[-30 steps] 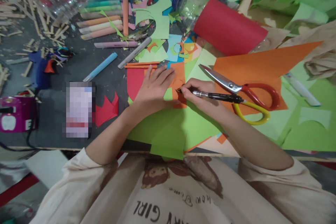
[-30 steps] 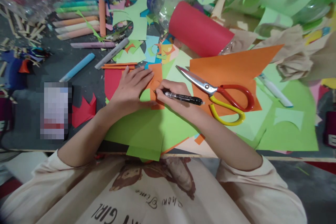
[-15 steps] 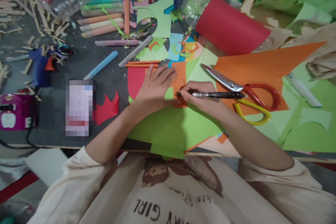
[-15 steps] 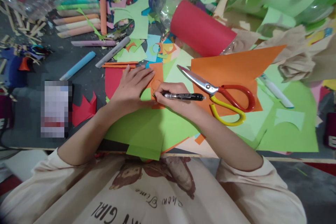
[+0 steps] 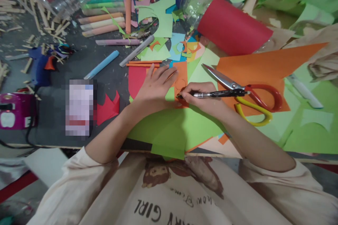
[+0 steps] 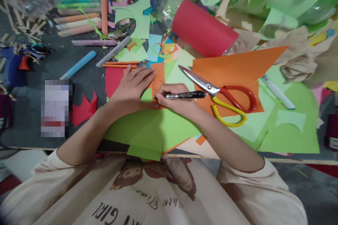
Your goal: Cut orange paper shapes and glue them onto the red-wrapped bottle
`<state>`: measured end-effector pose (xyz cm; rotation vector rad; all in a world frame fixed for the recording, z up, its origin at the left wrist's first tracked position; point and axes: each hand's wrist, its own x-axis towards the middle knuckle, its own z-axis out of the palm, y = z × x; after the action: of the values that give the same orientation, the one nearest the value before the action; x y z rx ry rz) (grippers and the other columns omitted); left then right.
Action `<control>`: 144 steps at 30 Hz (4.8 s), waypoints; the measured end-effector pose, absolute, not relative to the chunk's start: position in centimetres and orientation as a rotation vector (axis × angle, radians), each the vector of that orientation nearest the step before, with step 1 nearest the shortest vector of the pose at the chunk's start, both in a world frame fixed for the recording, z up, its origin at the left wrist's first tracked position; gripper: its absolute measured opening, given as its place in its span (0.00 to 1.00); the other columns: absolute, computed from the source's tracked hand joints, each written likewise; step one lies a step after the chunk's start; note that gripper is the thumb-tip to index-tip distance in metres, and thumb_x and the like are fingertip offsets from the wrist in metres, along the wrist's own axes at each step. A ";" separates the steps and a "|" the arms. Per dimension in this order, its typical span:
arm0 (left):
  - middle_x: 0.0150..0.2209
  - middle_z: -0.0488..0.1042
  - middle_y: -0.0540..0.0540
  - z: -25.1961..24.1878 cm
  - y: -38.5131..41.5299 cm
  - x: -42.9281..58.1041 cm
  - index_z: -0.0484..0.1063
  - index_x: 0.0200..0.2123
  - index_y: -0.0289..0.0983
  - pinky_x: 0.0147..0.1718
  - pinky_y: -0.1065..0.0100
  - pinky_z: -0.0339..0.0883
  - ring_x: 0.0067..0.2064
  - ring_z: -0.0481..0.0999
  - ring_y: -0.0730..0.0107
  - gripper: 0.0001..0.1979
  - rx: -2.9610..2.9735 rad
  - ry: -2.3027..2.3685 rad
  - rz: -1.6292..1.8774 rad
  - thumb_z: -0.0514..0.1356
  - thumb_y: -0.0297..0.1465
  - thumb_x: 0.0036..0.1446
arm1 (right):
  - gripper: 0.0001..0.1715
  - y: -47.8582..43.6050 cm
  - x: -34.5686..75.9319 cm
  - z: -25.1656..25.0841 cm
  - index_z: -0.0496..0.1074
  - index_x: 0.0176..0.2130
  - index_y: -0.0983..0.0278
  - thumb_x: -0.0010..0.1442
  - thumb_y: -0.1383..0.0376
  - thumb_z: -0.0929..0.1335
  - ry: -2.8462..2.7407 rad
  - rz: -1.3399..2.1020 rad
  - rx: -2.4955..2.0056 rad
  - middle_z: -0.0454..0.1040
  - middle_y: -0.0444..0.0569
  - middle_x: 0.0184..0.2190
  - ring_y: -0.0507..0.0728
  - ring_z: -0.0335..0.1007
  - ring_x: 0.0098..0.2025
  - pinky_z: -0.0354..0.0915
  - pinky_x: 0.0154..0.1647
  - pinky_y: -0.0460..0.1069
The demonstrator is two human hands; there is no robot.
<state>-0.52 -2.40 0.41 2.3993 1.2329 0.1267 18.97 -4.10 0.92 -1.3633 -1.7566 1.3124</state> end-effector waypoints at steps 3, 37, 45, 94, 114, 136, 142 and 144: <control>0.68 0.61 0.32 0.5 -2.4 -0.5 0.60 0.66 0.34 0.70 0.39 0.38 0.70 0.56 0.41 0.43 2.401 1.231 0.108 0.61 0.52 0.55 | 0.10 -4.1 18.9 0.9 0.68 0.22 0.62 0.52 0.63 0.66 -1.737 1.284 -1.386 0.71 0.44 0.20 0.51 0.63 0.23 0.58 0.27 0.47; 0.70 0.58 0.36 0.8 -2.4 -1.0 0.57 0.68 0.34 0.71 0.41 0.38 0.71 0.53 0.47 0.33 2.423 1.179 0.095 0.55 0.40 0.62 | 0.09 -4.2 19.0 1.0 0.68 0.21 0.63 0.51 0.65 0.67 -1.735 1.336 -1.419 0.71 0.43 0.20 0.51 0.62 0.23 0.57 0.27 0.47; 0.68 0.62 0.38 1.0 -2.1 -0.5 0.62 0.66 0.35 0.71 0.47 0.39 0.70 0.57 0.52 0.27 2.359 1.273 0.054 0.47 0.36 0.67 | 0.09 -4.3 18.9 1.0 0.66 0.22 0.62 0.51 0.64 0.67 -1.762 1.329 -1.413 0.69 0.43 0.19 0.51 0.60 0.23 0.55 0.27 0.48; 0.68 0.63 0.39 0.5 -2.2 -0.5 0.61 0.66 0.37 0.71 0.44 0.41 0.70 0.58 0.52 0.26 2.413 1.270 0.081 0.49 0.38 0.67 | 0.09 -3.7 19.5 1.5 0.66 0.18 0.62 0.48 0.65 0.64 -1.575 1.461 -1.264 0.65 0.41 0.16 0.49 0.58 0.19 0.56 0.22 0.46; 0.68 0.62 0.41 0.5 -2.0 -0.8 0.60 0.66 0.38 0.71 0.45 0.41 0.71 0.56 0.50 0.30 2.364 1.325 0.130 0.54 0.42 0.64 | 0.08 -3.4 20.1 0.5 0.70 0.26 0.60 0.57 0.67 0.66 -1.661 1.128 -1.492 0.74 0.44 0.25 0.55 0.69 0.28 0.64 0.31 0.50; 0.68 0.62 0.41 0.7 -2.0 -0.7 0.61 0.66 0.38 0.71 0.46 0.40 0.71 0.56 0.49 0.30 2.344 1.338 0.118 0.53 0.41 0.63 | 0.10 -3.5 20.0 0.7 0.67 0.23 0.60 0.55 0.67 0.65 -1.631 1.120 -1.485 0.71 0.43 0.22 0.53 0.64 0.25 0.59 0.28 0.50; 0.69 0.62 0.41 0.6 -2.0 -0.7 0.61 0.66 0.38 0.71 0.45 0.40 0.71 0.56 0.49 0.30 2.350 1.333 0.128 0.53 0.41 0.64 | 0.12 -3.6 19.8 0.8 0.64 0.21 0.60 0.55 0.67 0.65 -1.619 1.107 -1.494 0.68 0.42 0.20 0.52 0.62 0.23 0.60 0.26 0.50; 0.69 0.62 0.42 0.6 -2.0 -0.7 0.61 0.66 0.39 0.71 0.45 0.40 0.71 0.56 0.50 0.30 2.351 1.333 0.117 0.53 0.41 0.64 | 0.12 -3.6 19.8 0.8 0.64 0.20 0.60 0.54 0.67 0.65 -1.588 1.101 -1.471 0.67 0.42 0.19 0.52 0.60 0.22 0.60 0.26 0.50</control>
<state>-0.68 -1.99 0.65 2.3506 1.3327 0.1171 19.79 -3.57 0.83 -1.4708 -1.5877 1.1012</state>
